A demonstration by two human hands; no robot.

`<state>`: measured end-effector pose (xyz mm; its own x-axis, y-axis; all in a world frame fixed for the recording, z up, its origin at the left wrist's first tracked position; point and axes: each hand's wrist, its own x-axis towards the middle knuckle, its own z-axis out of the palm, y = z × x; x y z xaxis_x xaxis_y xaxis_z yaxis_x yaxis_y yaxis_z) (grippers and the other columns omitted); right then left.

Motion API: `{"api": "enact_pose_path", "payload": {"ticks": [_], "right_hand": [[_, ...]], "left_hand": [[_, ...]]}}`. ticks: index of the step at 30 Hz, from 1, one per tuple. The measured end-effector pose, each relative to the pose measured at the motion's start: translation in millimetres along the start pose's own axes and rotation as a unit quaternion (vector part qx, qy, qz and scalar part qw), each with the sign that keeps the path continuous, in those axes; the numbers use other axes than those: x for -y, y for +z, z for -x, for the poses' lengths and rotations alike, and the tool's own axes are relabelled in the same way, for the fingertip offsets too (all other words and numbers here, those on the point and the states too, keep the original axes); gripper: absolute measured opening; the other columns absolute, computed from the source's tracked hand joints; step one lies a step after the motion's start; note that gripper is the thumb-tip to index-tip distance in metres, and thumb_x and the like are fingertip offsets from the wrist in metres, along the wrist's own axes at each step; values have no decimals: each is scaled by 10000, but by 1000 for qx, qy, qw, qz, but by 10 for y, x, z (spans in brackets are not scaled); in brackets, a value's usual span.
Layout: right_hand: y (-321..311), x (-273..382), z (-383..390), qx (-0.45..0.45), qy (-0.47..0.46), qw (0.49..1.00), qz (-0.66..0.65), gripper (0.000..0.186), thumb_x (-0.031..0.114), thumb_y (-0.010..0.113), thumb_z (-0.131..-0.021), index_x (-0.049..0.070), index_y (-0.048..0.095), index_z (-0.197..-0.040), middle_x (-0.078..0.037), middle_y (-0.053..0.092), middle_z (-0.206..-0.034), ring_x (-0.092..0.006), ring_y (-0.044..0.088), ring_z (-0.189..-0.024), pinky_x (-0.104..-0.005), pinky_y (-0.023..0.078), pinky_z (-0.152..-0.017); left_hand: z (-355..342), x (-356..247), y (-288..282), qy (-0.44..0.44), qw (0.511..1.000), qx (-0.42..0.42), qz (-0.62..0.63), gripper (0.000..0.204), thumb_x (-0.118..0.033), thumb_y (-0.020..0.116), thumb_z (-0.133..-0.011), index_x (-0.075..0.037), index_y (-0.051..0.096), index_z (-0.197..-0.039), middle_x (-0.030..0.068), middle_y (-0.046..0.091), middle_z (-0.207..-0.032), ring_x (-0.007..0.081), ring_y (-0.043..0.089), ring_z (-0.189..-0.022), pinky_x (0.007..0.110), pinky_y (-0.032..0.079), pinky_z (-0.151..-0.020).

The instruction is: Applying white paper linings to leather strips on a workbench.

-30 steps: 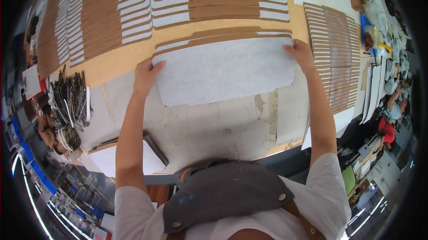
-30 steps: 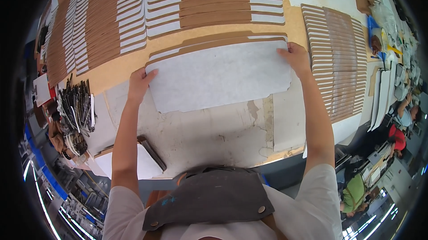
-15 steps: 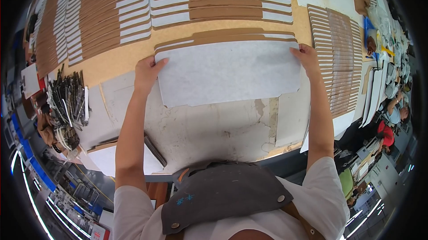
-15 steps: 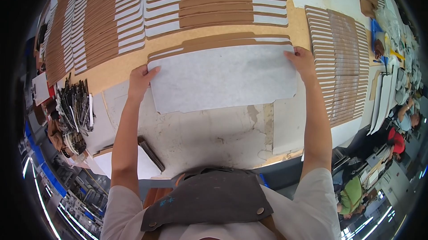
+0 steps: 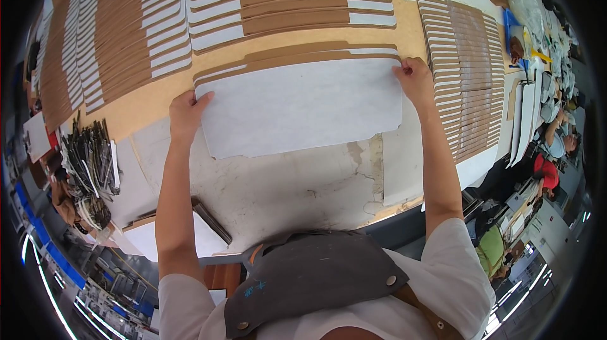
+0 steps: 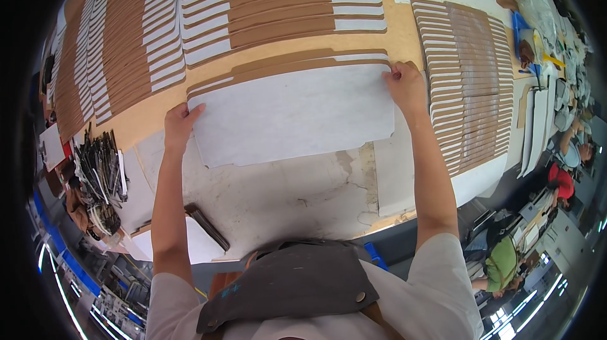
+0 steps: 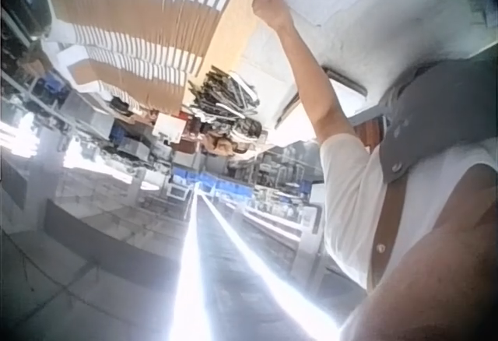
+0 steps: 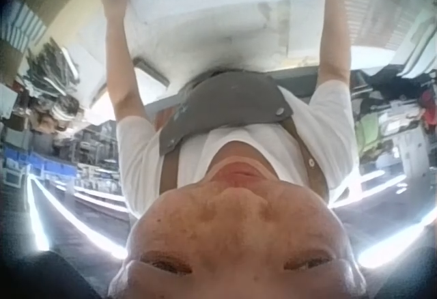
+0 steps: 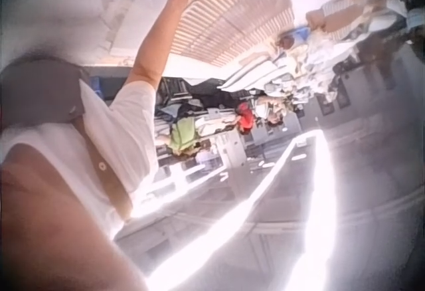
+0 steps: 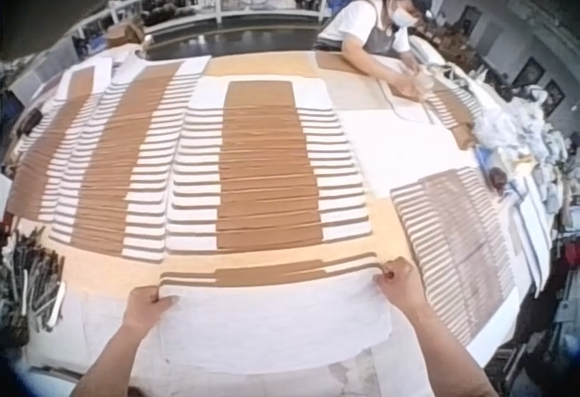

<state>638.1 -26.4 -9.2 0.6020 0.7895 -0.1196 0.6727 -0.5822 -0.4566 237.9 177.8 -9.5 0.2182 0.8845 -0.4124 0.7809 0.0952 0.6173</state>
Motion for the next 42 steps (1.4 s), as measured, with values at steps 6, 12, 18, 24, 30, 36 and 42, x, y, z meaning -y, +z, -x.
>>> {"api": "enact_pose_path", "payload": {"ticks": [6,12,18,24,30,36,42], "right_hand": [[21,-61,-76,59,124,987,-83,241,214,637,-766,-18,607,-827,-134,622,-685,-206,590,-621,-314,461,-610],[50,-33,-66,49,123,990,-53,262,235,620,-781,-19,607,-846,-138,624,-704,-234,597,-637,-328,459,-618],[98,-8,-65,37,98,994,-30,259,250,608,-795,-6,591,-825,-144,618,-704,-269,594,-648,-342,458,-629],[127,-41,-9,14,93,994,-59,261,261,607,-803,2,583,-833,-135,616,-698,-261,592,-639,-337,456,-620],[143,-95,2,-1,91,994,-57,259,274,611,-806,18,586,-842,-128,620,-704,-250,592,-636,-339,458,-617],[131,-21,-8,5,112,992,-52,258,278,619,-798,26,590,-846,-121,631,-726,-246,602,-658,-337,464,-628],[112,-21,-17,20,113,992,-62,253,255,632,-788,10,593,-839,-123,637,-734,-235,605,-664,-321,467,-634]], "left_hand": [[-35,122,37,-4,998,7,57,447,-244,723,-723,-21,395,-519,-15,341,-476,82,267,-454,276,251,-401],[45,-21,32,-39,995,24,89,416,-254,719,-727,-14,446,-525,0,426,-470,62,376,-429,236,323,-398],[-23,88,-15,-20,999,28,30,414,-269,725,-719,-16,460,-526,-2,439,-473,66,390,-425,234,335,-393],[-8,81,35,-14,999,7,35,427,-271,719,-722,-12,441,-527,6,417,-468,86,352,-410,261,323,-386],[12,50,50,-4,1000,-10,-7,461,-287,719,-723,-14,401,-530,15,378,-465,101,309,-434,284,300,-405],[24,13,57,-13,1000,-19,-16,486,-309,718,-722,-13,384,-526,26,367,-463,114,312,-446,287,300,-420],[-3,85,67,36,997,-33,-54,483,-323,712,-725,0,413,-526,50,384,-456,135,331,-436,302,312,-427]]}}
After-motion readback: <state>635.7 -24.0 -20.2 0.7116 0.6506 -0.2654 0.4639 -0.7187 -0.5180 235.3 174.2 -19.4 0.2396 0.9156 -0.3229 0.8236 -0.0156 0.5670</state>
